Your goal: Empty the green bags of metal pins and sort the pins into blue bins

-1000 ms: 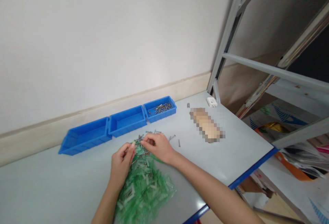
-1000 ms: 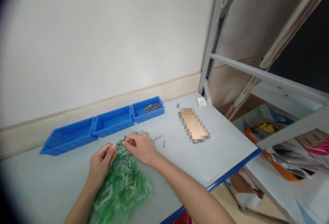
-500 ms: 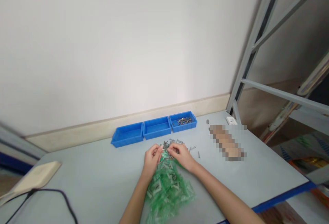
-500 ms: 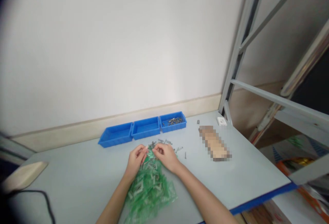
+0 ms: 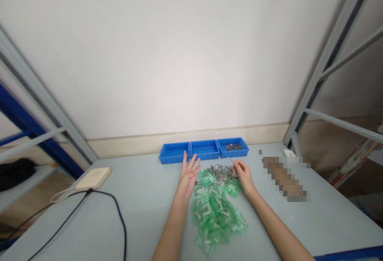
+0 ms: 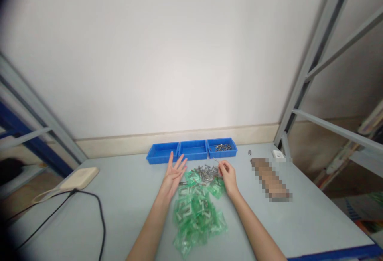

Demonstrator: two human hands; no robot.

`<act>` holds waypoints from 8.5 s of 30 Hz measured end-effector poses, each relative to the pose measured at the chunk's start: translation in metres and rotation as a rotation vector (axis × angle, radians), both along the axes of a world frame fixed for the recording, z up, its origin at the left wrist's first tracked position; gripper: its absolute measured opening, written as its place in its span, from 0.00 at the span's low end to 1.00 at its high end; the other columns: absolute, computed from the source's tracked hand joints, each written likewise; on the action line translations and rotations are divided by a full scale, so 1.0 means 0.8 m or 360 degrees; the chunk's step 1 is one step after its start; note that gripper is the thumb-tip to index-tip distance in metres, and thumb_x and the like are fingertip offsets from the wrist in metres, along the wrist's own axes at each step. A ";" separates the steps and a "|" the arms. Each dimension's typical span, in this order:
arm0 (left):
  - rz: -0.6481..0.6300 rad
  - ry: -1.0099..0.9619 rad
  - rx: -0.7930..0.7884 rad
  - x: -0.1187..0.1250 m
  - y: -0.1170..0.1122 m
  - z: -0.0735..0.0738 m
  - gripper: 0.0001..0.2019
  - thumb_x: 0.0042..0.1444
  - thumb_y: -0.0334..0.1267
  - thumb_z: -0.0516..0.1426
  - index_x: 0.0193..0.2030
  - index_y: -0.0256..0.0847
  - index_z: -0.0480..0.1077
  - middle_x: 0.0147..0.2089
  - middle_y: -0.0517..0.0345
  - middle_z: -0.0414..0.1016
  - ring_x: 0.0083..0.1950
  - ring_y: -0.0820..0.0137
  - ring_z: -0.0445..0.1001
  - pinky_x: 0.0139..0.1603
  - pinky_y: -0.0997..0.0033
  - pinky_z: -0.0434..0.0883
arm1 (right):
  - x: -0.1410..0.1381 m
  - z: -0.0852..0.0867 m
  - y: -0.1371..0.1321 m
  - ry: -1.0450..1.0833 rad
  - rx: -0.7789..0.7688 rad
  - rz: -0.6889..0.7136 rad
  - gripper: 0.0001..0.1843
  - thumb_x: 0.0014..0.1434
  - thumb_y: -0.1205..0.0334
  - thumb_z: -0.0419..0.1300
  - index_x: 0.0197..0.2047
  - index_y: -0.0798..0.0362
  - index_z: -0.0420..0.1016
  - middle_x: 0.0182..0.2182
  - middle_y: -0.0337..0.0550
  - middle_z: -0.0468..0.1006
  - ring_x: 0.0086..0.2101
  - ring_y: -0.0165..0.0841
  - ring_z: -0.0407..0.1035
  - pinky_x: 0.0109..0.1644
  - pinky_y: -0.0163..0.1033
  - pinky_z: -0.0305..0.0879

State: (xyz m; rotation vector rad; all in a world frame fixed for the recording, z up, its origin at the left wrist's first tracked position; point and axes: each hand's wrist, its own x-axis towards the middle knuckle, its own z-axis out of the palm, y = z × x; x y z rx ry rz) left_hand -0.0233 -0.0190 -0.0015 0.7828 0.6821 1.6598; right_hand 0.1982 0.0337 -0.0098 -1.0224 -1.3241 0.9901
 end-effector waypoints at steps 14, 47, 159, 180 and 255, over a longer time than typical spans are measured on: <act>-0.0110 -0.0243 0.0167 0.001 -0.010 0.005 0.10 0.37 0.20 0.57 0.23 0.39 0.70 0.64 0.54 0.61 0.69 0.57 0.49 0.65 0.49 0.49 | 0.028 0.032 0.087 -0.0274 0.0006 -0.0352 0.26 0.49 0.35 0.49 0.20 0.51 0.62 0.15 0.39 0.67 0.18 0.29 0.60 0.25 0.36 0.59; -0.0051 -0.0822 -0.0074 0.005 -0.008 0.012 0.22 0.50 0.20 0.49 0.13 0.42 0.45 0.07 0.65 0.44 0.55 0.65 0.71 0.65 0.56 0.54 | 0.004 0.049 -0.016 -0.2246 0.0683 0.0611 0.04 0.55 0.65 0.61 0.32 0.51 0.79 0.35 0.45 0.77 0.40 0.38 0.68 0.42 0.40 0.49; 0.0015 0.1492 -0.0174 0.056 0.003 0.029 0.27 0.49 0.61 0.52 0.12 0.40 0.61 0.14 0.60 0.63 0.21 0.71 0.63 0.28 0.72 0.62 | -0.020 0.033 -0.013 -0.0319 0.0143 0.0664 0.14 0.59 0.59 0.55 0.25 0.55 0.72 0.22 0.37 0.72 0.26 0.27 0.66 0.35 0.32 0.61; 0.0036 0.1532 -0.0235 0.060 0.001 0.029 0.26 0.52 0.57 0.50 0.12 0.41 0.59 0.14 0.61 0.61 0.20 0.72 0.61 0.26 0.72 0.61 | -0.023 0.022 -0.010 -0.0242 0.0068 0.0750 0.12 0.60 0.61 0.54 0.26 0.55 0.70 0.21 0.35 0.71 0.24 0.26 0.66 0.33 0.31 0.61; 0.0049 0.1523 -0.0409 0.056 0.003 0.023 0.25 0.54 0.57 0.48 0.14 0.41 0.61 0.10 0.64 0.55 0.15 0.73 0.56 0.21 0.72 0.58 | -0.017 0.032 -0.008 -0.0507 0.0159 0.0704 0.13 0.60 0.59 0.53 0.27 0.54 0.72 0.21 0.34 0.69 0.24 0.25 0.61 0.31 0.30 0.56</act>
